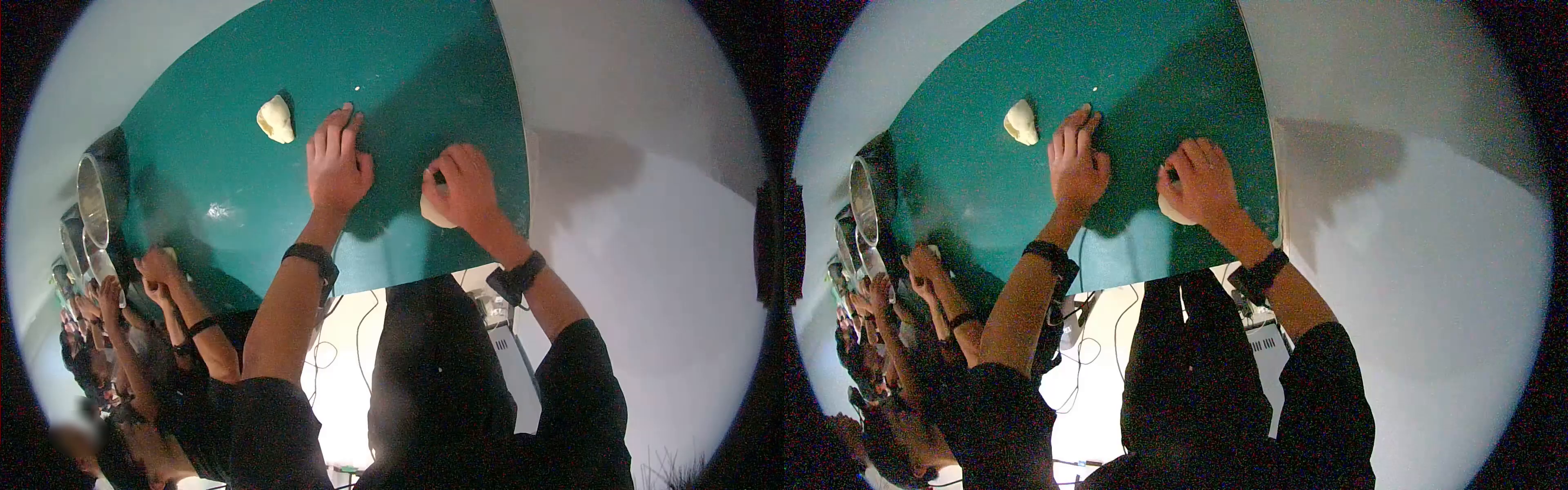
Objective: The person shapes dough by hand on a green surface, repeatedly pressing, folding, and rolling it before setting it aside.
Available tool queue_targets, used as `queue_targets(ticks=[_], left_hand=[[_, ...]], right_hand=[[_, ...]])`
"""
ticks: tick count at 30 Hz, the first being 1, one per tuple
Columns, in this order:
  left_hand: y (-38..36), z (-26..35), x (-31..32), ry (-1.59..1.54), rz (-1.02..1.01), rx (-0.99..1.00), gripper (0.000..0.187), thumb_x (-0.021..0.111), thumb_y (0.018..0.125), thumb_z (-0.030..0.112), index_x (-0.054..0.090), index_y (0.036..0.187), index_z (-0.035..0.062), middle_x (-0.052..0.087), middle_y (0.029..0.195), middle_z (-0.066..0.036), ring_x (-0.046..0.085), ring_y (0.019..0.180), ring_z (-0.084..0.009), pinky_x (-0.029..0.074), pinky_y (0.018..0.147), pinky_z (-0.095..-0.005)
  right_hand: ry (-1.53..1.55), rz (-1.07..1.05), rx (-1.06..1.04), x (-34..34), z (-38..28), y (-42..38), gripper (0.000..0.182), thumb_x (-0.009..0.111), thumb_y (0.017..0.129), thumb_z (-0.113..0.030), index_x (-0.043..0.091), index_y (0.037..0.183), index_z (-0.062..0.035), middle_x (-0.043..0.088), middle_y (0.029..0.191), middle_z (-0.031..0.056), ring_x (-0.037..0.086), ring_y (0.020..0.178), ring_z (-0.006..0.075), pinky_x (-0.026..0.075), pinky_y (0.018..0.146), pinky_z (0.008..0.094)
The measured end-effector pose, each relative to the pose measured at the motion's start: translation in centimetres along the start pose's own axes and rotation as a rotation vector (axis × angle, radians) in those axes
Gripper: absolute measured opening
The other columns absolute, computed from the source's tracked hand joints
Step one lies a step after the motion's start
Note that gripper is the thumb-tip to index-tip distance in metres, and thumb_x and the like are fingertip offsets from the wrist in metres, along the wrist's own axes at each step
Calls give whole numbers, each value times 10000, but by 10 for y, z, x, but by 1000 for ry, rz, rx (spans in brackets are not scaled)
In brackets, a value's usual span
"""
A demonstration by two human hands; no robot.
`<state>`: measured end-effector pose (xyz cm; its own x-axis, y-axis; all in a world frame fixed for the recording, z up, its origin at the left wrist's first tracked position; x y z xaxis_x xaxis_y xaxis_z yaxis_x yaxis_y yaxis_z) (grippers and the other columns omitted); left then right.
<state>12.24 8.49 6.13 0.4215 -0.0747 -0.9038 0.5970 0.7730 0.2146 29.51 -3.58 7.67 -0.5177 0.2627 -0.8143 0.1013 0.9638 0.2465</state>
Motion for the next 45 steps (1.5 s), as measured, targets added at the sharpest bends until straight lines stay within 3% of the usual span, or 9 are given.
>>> queue_targets(ticks=[10, 19, 25, 28, 31, 32, 35, 38, 45], left_hand=[[-1, -3, 4, -27, 19, -30, 602, 589, 790, 122, 596, 1390, 85, 534, 1525, -97, 518, 1386, -329, 429, 1122, -509], [2, -5, 3, -47, -1, -47, 611, 598, 772, 112, 601, 1382, 87, 540, 1524, -95, 524, 1385, -327, 427, 1130, -513], [1, -3, 3, -44, -13, -46, 597, 600, 780, 126, 600, 1375, 83, 539, 1510, -104, 516, 1379, -331, 428, 1118, -515], [2, -3, 4, -40, -5, -29, 596, 604, 783, 136, 596, 1376, 81, 536, 1507, -107, 514, 1373, -333, 429, 1109, -514], [-3, -4, 4, -37, -13, -29, 601, 609, 782, 140, 590, 1379, 79, 528, 1513, -106, 513, 1369, -333, 429, 1103, -511], [-3, -4, 5, -30, -12, -25, 603, 610, 781, 139, 588, 1380, 78, 526, 1515, -105, 513, 1369, -334, 429, 1102, -510], [-2, -5, 8, -44, -26, -37, 620, 598, 796, 133, 570, 1414, 90, 510, 1548, -95, 495, 1382, -346, 403, 1123, -512], [-3, -5, 8, -63, -24, -43, 628, 591, 806, 134, 561, 1432, 100, 503, 1563, -91, 488, 1386, -354, 392, 1131, -516], [-3, -5, 9, -56, 8, -15, 620, 586, 814, 139, 549, 1432, 112, 507, 1562, -90, 498, 1374, -362, 397, 1129, -522]], right_hand=[[-1, 131, 230, 0, 17, 20, 149, 645, 812, -54, 628, 956, -88, 590, 961, 129, 586, 892, 355, 441, 776, 506], [-51, 149, 167, 17, 58, 57, 108, 674, 832, -130, 613, 915, -97, 586, 943, 122, 583, 927, 379, 455, 807, 522], [-89, 180, 126, 10, 55, 67, 29, 629, 891, -74, 636, 919, -69, 535, 824, 94, 562, 794, 292, 454, 730, 436], [272, 118, 271, 6, 71, 62, 83, 629, 962, -101, 689, 1004, -63, 629, 896, 85, 615, 819, 233, 490, 751, 349], [677, 249, 622, -12, 90, 33, 117, 667, 968, -114, 712, 1067, -72, 714, 908, 91, 674, 787, 254, 542, 795, 416], [469, 217, 606, -30, 89, 22, 166, 647, 1023, -193, 718, 1104, -67, 737, 984, 113, 698, 812, 268, 566, 768, 369], [61, 53, 604, -55, 85, -19, 208, 648, 1035, -247, 722, 1086, -60, 731, 972, 120, 682, 754, 274, 556, 721, 341], [219, -74, 693, -52, 68, -57, 266, 651, 1039, -302, 706, 998, -45, 709, 949, 141, 675, 752, 271, 540, 682, 355], [266, -56, 718, -43, 37, -67, 362, 693, 1012, -333, 644, 781, -58, 684, 749, 135, 649, 608, 289, 496, 561, 417]])
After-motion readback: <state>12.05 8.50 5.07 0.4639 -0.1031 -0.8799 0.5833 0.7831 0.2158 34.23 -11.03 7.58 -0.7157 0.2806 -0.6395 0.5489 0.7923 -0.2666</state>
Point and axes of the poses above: each hand's wrist, its own y-axis towards the middle knuckle, its own x-axis out of the palm, z = x × y, the point moved 6 cm from there along y, towards the middle knuckle
